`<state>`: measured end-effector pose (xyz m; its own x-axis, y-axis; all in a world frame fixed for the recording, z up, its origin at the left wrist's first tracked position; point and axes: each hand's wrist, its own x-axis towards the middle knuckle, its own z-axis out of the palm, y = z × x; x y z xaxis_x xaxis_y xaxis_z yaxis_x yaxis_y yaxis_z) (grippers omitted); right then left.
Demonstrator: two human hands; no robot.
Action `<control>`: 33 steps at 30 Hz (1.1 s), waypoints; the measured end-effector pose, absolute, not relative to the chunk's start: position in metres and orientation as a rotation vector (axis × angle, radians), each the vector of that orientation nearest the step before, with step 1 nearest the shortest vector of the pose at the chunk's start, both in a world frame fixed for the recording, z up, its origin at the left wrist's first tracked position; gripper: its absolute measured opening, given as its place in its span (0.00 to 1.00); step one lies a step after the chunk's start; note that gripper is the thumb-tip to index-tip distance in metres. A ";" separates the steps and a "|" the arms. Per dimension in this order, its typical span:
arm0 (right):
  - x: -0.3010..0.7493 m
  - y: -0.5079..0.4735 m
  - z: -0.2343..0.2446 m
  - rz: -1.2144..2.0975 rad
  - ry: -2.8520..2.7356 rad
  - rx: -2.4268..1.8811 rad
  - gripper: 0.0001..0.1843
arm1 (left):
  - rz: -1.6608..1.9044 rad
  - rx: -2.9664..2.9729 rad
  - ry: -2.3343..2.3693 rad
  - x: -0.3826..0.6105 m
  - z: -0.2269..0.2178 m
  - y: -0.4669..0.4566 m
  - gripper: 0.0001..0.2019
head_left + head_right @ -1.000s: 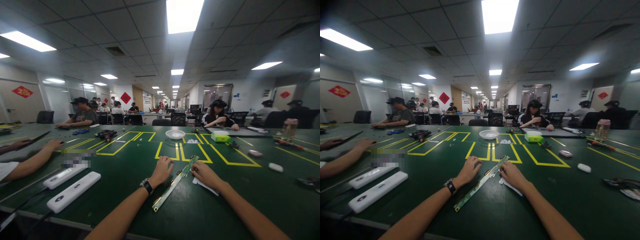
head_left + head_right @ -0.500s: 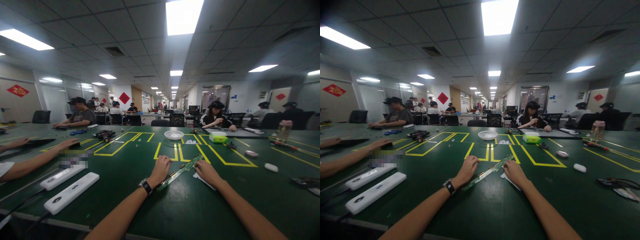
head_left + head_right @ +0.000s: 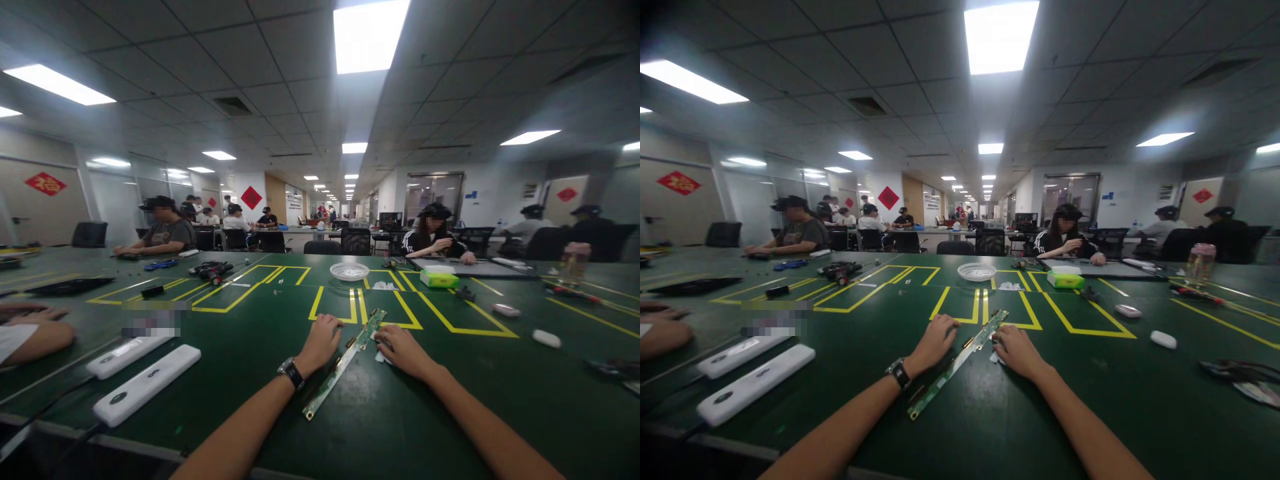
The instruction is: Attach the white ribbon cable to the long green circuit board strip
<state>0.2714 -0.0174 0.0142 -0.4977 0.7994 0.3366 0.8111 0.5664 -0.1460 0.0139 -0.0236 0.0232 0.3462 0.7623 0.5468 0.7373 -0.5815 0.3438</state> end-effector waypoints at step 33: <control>0.285 -0.005 0.006 -0.133 -2.378 -1.419 0.18 | 1.211 2.582 1.346 0.013 0.023 -0.021 0.11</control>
<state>0.2846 -0.0055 0.0064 -0.4262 0.8312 0.3570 0.8658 0.4892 -0.1056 0.0125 -0.0206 0.0229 0.3407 0.6942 0.6340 0.7034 -0.6357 0.3180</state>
